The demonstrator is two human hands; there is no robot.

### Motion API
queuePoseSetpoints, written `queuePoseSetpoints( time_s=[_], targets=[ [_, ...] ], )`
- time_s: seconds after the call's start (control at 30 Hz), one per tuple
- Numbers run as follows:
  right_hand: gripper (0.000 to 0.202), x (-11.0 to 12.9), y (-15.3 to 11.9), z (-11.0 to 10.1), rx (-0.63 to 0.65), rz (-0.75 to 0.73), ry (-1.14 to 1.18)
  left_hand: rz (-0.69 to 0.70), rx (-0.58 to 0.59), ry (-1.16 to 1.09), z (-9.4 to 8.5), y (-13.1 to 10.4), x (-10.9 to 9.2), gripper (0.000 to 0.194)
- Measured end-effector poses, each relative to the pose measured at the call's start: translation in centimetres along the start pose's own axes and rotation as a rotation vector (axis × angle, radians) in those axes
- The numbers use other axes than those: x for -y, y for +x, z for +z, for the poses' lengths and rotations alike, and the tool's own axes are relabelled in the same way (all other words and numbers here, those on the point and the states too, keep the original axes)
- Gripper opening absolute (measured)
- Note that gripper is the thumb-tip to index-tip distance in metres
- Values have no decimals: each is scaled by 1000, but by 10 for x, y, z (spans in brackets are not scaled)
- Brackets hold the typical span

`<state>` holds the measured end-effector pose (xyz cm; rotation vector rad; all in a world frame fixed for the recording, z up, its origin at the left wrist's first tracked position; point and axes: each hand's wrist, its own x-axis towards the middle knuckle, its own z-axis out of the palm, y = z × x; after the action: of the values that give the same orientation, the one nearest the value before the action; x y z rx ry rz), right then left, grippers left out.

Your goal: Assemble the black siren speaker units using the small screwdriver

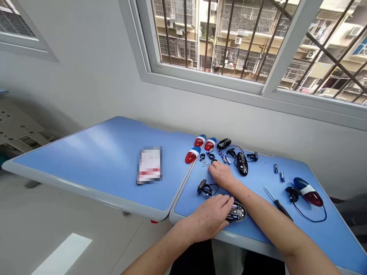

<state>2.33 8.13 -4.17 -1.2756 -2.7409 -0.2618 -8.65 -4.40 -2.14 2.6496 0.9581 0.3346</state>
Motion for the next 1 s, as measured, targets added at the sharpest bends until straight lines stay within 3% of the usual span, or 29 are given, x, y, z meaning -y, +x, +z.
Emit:
queuePoseSetpoints(
  time_s=[0.2, 0.37, 0.6, 0.67, 0.77, 0.87, 1.0],
  targets=[
    [24, -1, -4, -9, -12, 21, 98, -38, -19, -6, 0, 3, -1, 56],
    [24, -8, -17, -28, -107, 81, 279, -48, -20, 1, 0, 7, -4, 56],
    [35, -41, -84, -58, -269, 206, 559, -30, -134, -140, -2, 38, 4, 64],
    [33, -54, -108, -56, -296, 296, 896, -25, -170, -173, -2, 55, 9, 67],
    [40, -70, -137, -45, -234, 327, 1168, -18, -182, -203, 1, 82, 16, 65],
    [52, -79, -153, -30, -186, 300, 1232, -2, -164, -208, 4, 101, 21, 53],
    [52, -82, -157, -16, -215, 270, 1112, 25, -106, -207, 8, 108, 27, 47]
  ],
)
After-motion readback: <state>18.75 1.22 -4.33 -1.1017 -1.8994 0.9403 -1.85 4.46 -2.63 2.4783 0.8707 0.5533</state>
